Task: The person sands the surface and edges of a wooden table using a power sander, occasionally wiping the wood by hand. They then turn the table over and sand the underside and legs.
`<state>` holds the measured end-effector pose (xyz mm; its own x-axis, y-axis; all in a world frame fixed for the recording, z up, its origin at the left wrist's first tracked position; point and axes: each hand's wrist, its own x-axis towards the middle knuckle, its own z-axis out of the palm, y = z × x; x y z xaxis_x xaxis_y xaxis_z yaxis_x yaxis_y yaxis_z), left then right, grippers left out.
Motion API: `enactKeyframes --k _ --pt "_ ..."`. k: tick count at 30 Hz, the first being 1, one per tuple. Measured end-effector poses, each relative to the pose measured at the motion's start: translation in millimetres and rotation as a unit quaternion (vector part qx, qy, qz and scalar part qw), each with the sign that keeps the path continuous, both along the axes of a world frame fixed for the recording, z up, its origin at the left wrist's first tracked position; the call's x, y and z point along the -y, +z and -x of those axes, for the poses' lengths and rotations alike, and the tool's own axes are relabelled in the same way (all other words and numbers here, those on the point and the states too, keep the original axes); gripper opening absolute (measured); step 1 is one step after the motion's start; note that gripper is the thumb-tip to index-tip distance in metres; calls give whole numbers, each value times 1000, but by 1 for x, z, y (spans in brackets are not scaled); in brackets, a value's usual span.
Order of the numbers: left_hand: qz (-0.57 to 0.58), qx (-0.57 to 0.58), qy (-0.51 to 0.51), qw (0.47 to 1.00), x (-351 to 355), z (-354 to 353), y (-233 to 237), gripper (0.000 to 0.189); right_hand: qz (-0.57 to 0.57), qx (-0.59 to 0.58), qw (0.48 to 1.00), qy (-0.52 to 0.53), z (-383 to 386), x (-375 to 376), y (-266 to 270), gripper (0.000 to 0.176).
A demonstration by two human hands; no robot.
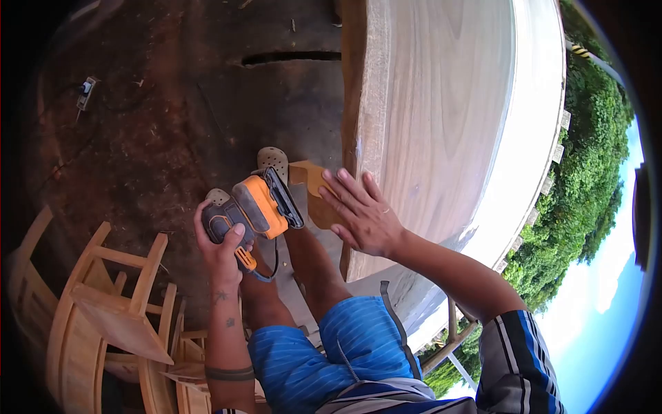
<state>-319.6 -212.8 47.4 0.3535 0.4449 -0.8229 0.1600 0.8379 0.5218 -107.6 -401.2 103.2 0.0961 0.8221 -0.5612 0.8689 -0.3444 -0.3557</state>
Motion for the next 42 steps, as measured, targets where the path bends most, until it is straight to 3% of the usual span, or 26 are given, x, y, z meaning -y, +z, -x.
enactKeyframes --k 2,5,6,7,8,9,12,23,30,33,38,42 --pt "0 22 8 1000 6 2 -9 77 57 -197 975 81 23 60 18 68" --pt "-14 50 -24 998 11 -3 -13 76 -48 -28 992 111 -27 63 33 67" --pt "-14 58 -46 997 13 -6 -14 76 -64 58 994 -67 -51 37 25 66" --pt "-12 67 -69 995 15 -10 -13 76 -128 124 962 -208 -81 1 13 64" --pt "4 75 -84 994 19 -15 -12 76 -188 158 927 -284 -114 -27 -6 63" --pt "0 79 -105 991 23 -20 -12 77 -248 194 903 -292 -143 -55 -22 62" --pt "-38 94 -173 980 29 -33 -18 80 -297 206 886 -292 -168 -94 -51 57" --pt "-76 160 -176 968 21 -74 -44 74 -315 230 877 -281 -166 -93 -55 51" --pt "-58 201 -145 967 -23 -125 -54 77 -324 233 876 -273 -164 -93 -53 51" --pt "-74 186 -189 961 -19 -115 -56 78 -325 235 875 -272 -166 -95 -54 52" --pt "-63 171 -179 967 28 -66 -41 80 -323 240 876 -267 -166 -94 -55 52" --pt "-91 146 -199 965 15 -73 -30 79 -316 246 876 -269 -162 -96 -54 52"
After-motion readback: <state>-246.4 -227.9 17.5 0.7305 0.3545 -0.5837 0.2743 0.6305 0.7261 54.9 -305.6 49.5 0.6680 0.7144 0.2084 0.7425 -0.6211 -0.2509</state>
